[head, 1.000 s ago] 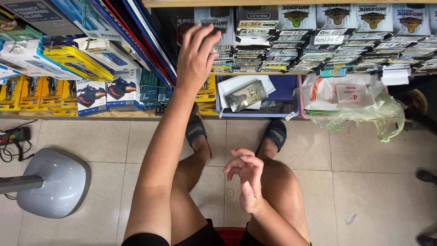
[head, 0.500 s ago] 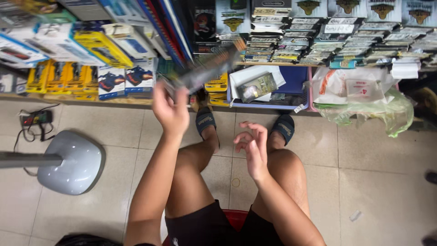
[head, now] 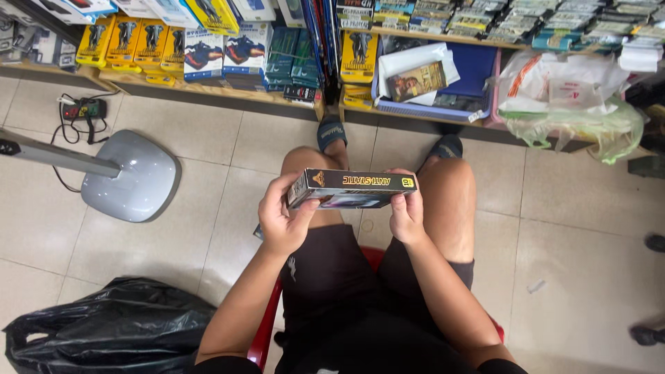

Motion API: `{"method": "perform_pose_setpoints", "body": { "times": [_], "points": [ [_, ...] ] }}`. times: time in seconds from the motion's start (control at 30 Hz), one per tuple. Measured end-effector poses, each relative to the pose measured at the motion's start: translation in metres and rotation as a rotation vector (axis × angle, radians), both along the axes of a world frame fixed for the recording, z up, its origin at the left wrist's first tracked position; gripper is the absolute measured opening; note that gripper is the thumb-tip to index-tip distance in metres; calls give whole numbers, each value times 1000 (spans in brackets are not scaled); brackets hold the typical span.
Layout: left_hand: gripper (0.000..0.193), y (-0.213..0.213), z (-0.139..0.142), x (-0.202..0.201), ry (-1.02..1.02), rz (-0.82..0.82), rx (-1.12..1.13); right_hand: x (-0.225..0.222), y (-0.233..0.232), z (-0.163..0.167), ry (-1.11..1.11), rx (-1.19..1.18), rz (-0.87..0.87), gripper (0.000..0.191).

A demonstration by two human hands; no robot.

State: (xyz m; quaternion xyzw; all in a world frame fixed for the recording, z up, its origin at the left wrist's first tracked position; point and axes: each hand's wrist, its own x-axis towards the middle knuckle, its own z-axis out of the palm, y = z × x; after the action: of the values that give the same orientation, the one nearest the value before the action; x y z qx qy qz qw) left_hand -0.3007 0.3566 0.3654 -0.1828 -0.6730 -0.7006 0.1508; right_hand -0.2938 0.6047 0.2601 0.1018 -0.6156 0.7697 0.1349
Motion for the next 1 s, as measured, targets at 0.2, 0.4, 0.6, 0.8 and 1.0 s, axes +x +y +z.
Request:
{"method": "perform_pose_setpoints", "body": {
  "times": [0.2, 0.4, 0.6, 0.8, 1.0],
  "points": [
    [45, -21, -7, 57, 66, 21, 19, 64, -10, 21, 60, 89, -36, 52],
    [45, -41, -1, 90, -75, -132, 251, 111, 15, 95, 321, 385, 141, 40],
    [45, -52, 24, 116, -6, -317, 260, 142, 27, 170, 439, 550, 136, 39],
    [38, -41, 48, 131, 98, -332, 215, 175, 45, 205, 447, 673, 168, 41],
    [37, -30, 59, 129, 81, -408, 118, 177, 54, 216, 522, 707, 158, 40]
  ]
}}
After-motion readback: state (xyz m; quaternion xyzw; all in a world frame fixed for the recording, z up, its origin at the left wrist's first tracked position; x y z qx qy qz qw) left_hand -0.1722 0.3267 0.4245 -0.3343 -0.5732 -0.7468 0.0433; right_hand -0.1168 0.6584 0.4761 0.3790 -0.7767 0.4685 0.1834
